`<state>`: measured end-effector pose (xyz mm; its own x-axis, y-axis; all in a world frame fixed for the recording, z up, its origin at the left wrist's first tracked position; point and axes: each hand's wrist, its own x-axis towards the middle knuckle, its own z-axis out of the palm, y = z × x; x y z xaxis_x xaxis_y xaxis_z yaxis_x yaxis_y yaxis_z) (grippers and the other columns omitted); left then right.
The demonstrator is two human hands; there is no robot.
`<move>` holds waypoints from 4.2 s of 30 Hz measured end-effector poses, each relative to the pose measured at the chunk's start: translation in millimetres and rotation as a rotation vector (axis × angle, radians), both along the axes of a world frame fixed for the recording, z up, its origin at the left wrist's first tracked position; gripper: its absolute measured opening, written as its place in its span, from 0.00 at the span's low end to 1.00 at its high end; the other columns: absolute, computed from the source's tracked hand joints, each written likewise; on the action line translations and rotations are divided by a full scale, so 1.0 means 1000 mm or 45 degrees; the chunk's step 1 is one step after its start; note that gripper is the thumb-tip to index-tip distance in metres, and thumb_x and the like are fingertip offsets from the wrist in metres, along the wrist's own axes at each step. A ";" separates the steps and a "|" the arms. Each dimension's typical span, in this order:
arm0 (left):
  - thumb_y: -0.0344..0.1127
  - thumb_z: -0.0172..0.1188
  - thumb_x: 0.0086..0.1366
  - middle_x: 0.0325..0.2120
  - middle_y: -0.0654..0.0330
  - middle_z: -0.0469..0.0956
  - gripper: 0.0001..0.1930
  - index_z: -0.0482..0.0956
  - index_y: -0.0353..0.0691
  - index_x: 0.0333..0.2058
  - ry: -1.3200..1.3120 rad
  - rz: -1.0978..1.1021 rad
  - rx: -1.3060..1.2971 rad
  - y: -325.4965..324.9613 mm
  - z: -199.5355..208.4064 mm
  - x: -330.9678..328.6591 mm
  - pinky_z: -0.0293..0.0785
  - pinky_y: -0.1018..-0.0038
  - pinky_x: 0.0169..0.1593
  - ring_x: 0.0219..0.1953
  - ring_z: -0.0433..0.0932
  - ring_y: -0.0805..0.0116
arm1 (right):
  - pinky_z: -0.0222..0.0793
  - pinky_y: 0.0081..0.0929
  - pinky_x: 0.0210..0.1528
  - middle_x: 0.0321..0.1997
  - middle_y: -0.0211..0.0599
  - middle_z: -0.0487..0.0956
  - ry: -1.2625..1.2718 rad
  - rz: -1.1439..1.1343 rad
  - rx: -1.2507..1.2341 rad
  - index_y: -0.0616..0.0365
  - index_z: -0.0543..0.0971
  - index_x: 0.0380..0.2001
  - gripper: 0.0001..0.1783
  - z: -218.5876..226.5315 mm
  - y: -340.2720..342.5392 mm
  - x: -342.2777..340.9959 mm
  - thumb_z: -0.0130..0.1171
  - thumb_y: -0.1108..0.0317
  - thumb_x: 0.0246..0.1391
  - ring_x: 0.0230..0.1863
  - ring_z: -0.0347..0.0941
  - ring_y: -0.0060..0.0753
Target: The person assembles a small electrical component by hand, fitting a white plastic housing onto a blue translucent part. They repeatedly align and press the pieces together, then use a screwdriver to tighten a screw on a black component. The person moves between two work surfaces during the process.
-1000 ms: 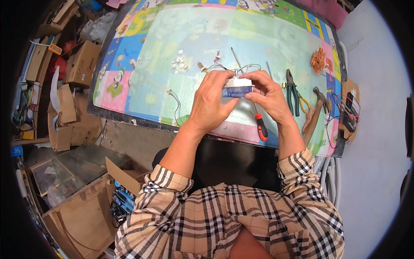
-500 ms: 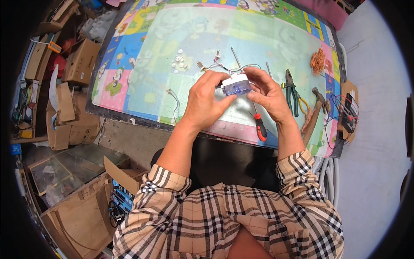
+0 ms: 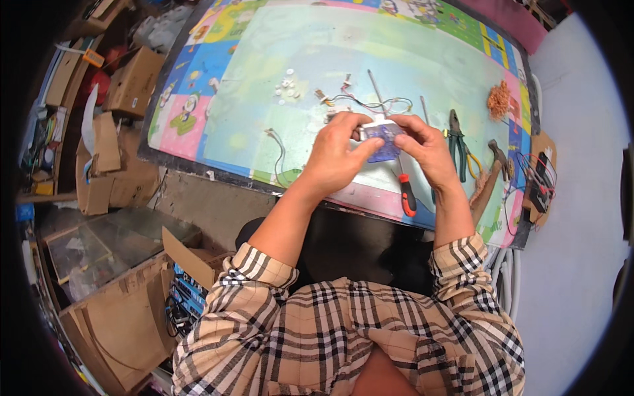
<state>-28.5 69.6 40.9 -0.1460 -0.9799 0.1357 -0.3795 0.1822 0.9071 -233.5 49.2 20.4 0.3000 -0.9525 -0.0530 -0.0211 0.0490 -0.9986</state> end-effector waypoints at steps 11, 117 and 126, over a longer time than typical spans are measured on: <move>0.31 0.62 0.63 0.34 0.58 0.78 0.17 0.70 0.28 0.46 0.420 -0.059 0.564 -0.001 -0.029 -0.009 0.73 0.78 0.35 0.31 0.76 0.76 | 0.70 0.23 0.46 0.43 0.31 0.79 -0.055 -0.051 0.247 0.61 0.77 0.53 0.20 -0.003 0.000 0.004 0.58 0.63 0.60 0.42 0.72 0.21; 0.29 0.55 0.64 0.40 0.46 0.78 0.12 0.73 0.27 0.43 1.693 0.771 0.161 0.000 0.034 0.141 0.77 0.65 0.44 0.37 0.77 0.60 | 0.71 0.36 0.51 0.54 0.57 0.67 1.277 -0.067 -0.370 0.65 0.62 0.61 0.52 -0.065 -0.072 0.082 0.73 0.46 0.39 0.50 0.73 0.50; 0.30 0.55 0.63 0.38 0.48 0.79 0.12 0.75 0.29 0.42 1.684 0.693 0.213 -0.005 0.033 0.126 0.76 0.67 0.43 0.35 0.77 0.61 | 0.70 0.38 0.51 0.51 0.52 0.69 1.196 -0.484 -0.425 0.71 0.63 0.57 0.46 -0.112 -0.051 0.114 0.71 0.54 0.42 0.48 0.72 0.46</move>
<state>97.0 64.9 74.1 0.3843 -0.8896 -0.2467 0.7554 0.1494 0.6381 -119.3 -2.2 -92.0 -0.0453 -0.9840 0.1724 -0.8304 -0.0588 -0.5540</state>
